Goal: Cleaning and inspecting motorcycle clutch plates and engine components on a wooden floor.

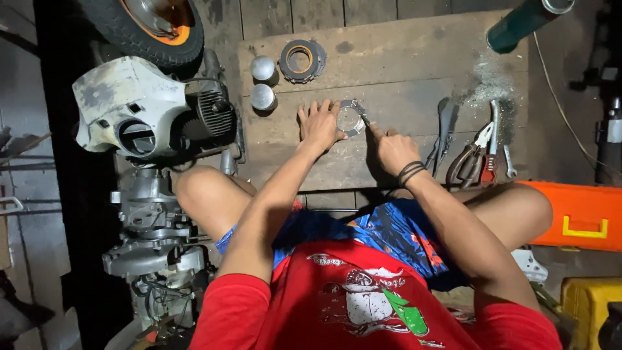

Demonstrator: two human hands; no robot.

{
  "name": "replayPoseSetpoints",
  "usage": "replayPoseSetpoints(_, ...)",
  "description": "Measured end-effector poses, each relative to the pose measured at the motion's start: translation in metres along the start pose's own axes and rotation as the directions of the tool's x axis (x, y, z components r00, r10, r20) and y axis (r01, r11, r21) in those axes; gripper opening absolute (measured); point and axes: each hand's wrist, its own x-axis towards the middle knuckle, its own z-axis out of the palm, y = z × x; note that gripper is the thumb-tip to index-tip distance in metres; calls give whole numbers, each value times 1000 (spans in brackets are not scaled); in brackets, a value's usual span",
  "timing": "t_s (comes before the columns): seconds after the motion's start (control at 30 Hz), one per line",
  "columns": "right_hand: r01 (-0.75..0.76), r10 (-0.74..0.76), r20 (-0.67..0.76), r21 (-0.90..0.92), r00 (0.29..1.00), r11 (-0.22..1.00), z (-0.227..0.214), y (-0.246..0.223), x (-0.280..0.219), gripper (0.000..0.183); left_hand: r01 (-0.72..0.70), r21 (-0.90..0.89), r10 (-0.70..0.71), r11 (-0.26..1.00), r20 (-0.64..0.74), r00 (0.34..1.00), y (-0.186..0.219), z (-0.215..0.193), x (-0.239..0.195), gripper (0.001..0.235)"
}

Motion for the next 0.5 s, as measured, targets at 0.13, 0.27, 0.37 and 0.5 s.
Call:
replayPoseSetpoints(0.13,-44,44,8,52,999,998,-14,-7,-6,59,-9,-5,9,1000,1,1000,-2,-3,2,85)
replayPoseSetpoints(0.27,-23,23,-3,26,1000,999,-7,-2,-12,61,2,-18,-2,1000,26,1000,5,-9,-5,85)
replayPoseSetpoints(0.37,-20,21,-29,44,999,999,-9,-6,-5,59,13,-19,-13,1000,30,999,5,-7,-3,86)
replayPoseSetpoints(0.5,11,-11,-62,-15,998,1000,-8,-4,-4,64,0,-15,1,1000,33,999,2,-12,-4,83)
